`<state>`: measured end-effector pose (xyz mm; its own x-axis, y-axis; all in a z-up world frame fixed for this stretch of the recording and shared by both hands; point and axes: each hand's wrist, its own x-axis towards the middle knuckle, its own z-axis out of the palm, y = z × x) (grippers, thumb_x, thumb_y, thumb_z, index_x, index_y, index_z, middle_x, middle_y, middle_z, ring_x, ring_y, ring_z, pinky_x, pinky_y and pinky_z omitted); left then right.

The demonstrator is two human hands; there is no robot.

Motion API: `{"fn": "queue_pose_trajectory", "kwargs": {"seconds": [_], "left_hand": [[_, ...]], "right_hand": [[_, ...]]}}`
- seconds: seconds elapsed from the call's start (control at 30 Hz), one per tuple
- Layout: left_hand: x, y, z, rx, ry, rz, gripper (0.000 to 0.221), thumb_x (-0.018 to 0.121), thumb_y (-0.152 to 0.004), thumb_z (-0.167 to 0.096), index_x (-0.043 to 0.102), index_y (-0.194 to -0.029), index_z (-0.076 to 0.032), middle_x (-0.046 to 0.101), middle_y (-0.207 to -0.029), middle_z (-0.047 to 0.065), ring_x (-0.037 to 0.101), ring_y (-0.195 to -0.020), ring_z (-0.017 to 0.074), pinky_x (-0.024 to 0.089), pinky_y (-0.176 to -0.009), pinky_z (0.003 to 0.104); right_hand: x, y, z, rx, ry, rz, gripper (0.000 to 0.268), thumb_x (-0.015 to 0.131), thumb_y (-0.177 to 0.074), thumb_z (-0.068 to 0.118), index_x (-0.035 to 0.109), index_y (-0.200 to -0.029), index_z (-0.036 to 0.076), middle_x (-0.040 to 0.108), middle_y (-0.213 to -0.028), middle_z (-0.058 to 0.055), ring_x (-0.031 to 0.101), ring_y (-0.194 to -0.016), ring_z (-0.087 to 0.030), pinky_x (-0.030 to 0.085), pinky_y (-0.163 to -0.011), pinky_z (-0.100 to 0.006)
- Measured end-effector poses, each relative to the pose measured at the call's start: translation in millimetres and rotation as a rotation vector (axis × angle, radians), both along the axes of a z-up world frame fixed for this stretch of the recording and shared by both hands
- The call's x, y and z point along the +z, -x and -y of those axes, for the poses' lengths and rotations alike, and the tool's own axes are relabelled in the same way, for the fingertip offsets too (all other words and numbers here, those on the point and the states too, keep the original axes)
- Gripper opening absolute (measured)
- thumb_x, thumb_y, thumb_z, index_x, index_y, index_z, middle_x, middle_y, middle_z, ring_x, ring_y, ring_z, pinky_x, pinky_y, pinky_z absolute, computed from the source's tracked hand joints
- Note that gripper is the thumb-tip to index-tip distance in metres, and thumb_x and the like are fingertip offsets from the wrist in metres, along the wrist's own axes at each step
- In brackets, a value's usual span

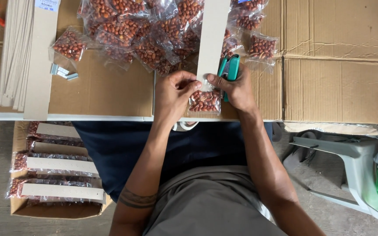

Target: The person staples paper labels onto clear plastic bags filled with peanuts using a handheld stapler. They repeatedly pick up a bag, align the label, staple it, and place the finished package into a cardboard box.

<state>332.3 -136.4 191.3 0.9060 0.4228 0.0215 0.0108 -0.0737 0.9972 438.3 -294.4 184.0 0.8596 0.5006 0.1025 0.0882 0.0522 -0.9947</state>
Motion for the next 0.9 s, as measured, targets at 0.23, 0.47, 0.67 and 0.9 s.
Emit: {"fn": "queue_pose_trajectory", "kwargs": {"seconds": [0.23, 0.47, 0.67, 0.9], "left_hand": [[6.5, 2.8, -5.9, -0.032, -0.014, 0.027, 0.009, 0.082, -0.088, -0.005, 0.075, -0.092, -0.001, 0.076, -0.079, 0.011, 0.069, -0.068, 0.0136, 0.06, -0.066, 0.028], [18.2, 13.6, 5.9, 0.082, -0.277, 0.049, 0.008, 0.083, -0.087, -0.006, 0.074, -0.086, -0.007, 0.078, -0.082, 0.002, 0.075, -0.079, 0.0107, 0.057, -0.072, 0.023], [22.3, 17.5, 13.7, 0.114, -0.357, 0.12, 0.01, 0.082, -0.091, -0.006, 0.072, -0.088, -0.007, 0.076, -0.081, 0.001, 0.074, -0.076, 0.0113, 0.056, -0.069, 0.024], [26.0, 22.6, 26.1, 0.094, -0.543, 0.108, 0.009, 0.076, -0.09, -0.002, 0.073, -0.089, -0.011, 0.078, -0.087, -0.002, 0.073, -0.074, 0.0145, 0.054, -0.064, 0.028]], "right_hand": [[8.1, 5.4, -0.9, 0.044, -0.035, 0.011, 0.024, 0.09, -0.083, 0.007, 0.067, -0.086, 0.001, 0.062, -0.064, -0.008, 0.065, -0.056, -0.014, 0.054, -0.056, -0.025], [4.7, 4.1, -7.6, 0.036, -0.08, -0.056, 0.019, 0.081, -0.088, 0.016, 0.063, -0.086, 0.013, 0.061, -0.076, 0.006, 0.065, -0.076, -0.012, 0.059, -0.076, -0.03], [47.3, 23.4, -31.3, -0.393, -0.361, -0.171, 0.048, 0.053, -0.094, 0.057, 0.068, -0.096, 0.012, 0.069, -0.082, -0.004, 0.066, -0.069, -0.015, 0.056, -0.06, -0.028], [42.7, 33.2, -53.7, -0.55, -0.227, -0.22, 0.075, 0.058, -0.082, 0.068, 0.04, -0.118, 0.005, 0.037, -0.115, -0.011, 0.039, -0.104, -0.028, 0.042, -0.088, -0.042]]}}
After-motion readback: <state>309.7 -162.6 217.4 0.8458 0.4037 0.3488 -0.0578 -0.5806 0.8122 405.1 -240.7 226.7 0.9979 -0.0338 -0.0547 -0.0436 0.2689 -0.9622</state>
